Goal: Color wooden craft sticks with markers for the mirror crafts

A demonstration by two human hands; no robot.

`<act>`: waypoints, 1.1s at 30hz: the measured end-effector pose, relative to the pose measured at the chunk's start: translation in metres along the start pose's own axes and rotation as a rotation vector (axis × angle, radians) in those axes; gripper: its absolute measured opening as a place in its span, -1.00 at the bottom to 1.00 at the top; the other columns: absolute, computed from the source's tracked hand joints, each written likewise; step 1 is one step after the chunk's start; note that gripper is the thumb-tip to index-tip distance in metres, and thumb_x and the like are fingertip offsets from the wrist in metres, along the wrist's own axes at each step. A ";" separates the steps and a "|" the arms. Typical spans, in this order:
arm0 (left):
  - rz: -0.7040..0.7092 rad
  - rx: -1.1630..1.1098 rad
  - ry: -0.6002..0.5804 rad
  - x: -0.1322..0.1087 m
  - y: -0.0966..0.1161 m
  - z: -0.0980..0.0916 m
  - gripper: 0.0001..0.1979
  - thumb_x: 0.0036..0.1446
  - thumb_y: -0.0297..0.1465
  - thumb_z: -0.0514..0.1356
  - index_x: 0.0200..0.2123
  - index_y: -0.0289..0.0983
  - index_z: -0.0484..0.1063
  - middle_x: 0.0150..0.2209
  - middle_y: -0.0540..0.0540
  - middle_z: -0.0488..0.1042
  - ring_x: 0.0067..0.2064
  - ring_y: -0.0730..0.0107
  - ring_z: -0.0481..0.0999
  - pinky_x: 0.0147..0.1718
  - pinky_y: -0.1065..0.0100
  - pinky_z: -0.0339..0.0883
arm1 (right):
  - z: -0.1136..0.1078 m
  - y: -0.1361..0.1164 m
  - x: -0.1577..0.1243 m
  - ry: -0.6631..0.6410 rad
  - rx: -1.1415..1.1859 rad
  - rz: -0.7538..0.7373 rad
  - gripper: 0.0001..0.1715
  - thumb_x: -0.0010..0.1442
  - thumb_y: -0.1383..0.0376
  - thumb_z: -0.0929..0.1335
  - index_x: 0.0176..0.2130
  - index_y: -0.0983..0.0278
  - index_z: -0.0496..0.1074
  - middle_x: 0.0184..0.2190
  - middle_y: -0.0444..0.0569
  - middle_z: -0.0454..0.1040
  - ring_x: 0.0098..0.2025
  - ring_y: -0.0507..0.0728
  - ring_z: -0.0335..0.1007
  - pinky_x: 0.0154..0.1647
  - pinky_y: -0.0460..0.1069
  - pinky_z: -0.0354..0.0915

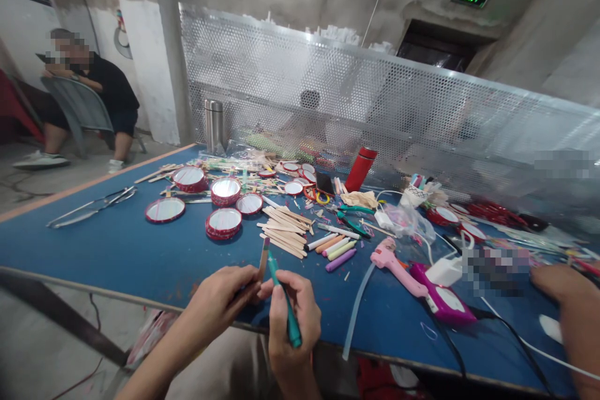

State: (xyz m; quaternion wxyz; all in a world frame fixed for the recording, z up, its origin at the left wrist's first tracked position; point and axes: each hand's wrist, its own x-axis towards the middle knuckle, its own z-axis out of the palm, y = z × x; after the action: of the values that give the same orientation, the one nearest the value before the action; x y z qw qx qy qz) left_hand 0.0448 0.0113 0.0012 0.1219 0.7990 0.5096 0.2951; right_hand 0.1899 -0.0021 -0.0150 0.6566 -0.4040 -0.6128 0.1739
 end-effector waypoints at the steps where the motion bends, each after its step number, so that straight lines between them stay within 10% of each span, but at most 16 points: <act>1: -0.001 0.000 -0.003 0.000 0.000 0.000 -0.76 0.29 -0.38 0.02 -0.43 -0.21 0.36 -0.48 0.01 0.47 -0.39 0.36 0.45 -0.43 0.42 0.11 | 0.000 0.000 0.000 0.010 0.009 0.006 -0.85 0.29 0.31 0.26 -0.15 0.22 0.39 -0.43 -0.14 0.54 -0.38 0.03 0.51 -0.33 -0.11 0.41; 33: -0.023 -0.042 -0.040 0.000 -0.001 0.002 -0.76 0.30 -0.38 0.02 -0.43 -0.23 0.35 -0.47 0.02 0.46 -0.39 0.37 0.43 -0.40 0.41 0.11 | 0.000 0.003 -0.002 0.008 0.027 0.024 -0.86 0.28 0.32 0.28 -0.14 0.19 0.39 -0.41 -0.17 0.55 -0.38 -0.02 0.49 -0.29 -0.16 0.39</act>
State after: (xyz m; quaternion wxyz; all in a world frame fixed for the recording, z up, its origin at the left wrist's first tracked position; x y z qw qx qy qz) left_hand 0.0454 0.0119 -0.0003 0.1521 0.7962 0.5098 0.2881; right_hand 0.1905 -0.0014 -0.0185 0.6624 -0.4032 -0.6027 0.1882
